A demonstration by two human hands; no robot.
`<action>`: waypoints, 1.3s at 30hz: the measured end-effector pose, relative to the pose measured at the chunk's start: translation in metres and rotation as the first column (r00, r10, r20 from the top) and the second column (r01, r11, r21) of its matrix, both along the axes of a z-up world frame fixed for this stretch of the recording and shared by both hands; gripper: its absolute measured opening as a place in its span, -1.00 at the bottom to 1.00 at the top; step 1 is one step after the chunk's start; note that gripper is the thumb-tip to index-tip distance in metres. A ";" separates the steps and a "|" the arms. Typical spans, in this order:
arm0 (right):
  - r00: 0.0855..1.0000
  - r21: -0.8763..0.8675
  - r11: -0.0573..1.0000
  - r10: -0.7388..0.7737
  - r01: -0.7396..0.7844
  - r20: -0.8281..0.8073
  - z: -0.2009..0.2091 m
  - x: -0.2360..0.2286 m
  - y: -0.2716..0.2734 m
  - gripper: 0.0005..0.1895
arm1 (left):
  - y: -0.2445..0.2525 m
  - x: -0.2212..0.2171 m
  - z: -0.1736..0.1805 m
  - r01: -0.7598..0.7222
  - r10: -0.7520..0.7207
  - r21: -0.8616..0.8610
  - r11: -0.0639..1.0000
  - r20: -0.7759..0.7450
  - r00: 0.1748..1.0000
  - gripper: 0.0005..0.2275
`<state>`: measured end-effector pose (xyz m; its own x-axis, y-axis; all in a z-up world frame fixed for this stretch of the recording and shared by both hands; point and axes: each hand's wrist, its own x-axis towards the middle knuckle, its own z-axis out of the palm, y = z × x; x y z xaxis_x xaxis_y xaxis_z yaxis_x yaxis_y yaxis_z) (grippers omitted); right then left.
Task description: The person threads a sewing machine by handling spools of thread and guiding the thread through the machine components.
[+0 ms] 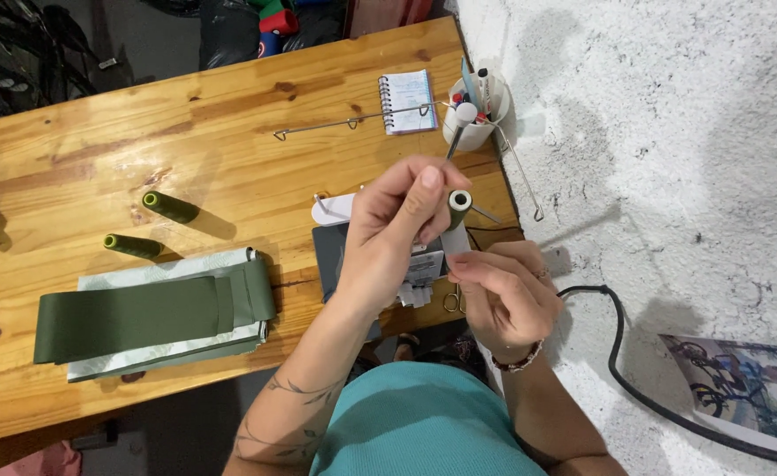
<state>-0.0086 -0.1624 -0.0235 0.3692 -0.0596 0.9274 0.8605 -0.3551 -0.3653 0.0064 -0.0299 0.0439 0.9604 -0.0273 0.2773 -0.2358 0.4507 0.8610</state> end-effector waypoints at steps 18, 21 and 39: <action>0.867 0.281 0.959 0.179 -0.047 -0.465 0.076 0.015 -0.012 -0.83 | -0.017 0.012 0.019 -0.330 0.101 0.365 0.871 0.524 0.846 -0.89; 0.880 0.235 0.972 0.138 -0.030 -0.455 0.068 0.020 -0.015 -0.88 | -0.016 0.014 0.007 -0.294 0.092 0.359 0.886 0.484 0.870 -0.87; 0.768 0.417 0.892 0.388 -0.175 -0.510 0.058 0.028 -0.025 -0.92 | -0.023 0.014 0.000 -0.258 0.085 0.369 0.893 0.425 0.901 -0.85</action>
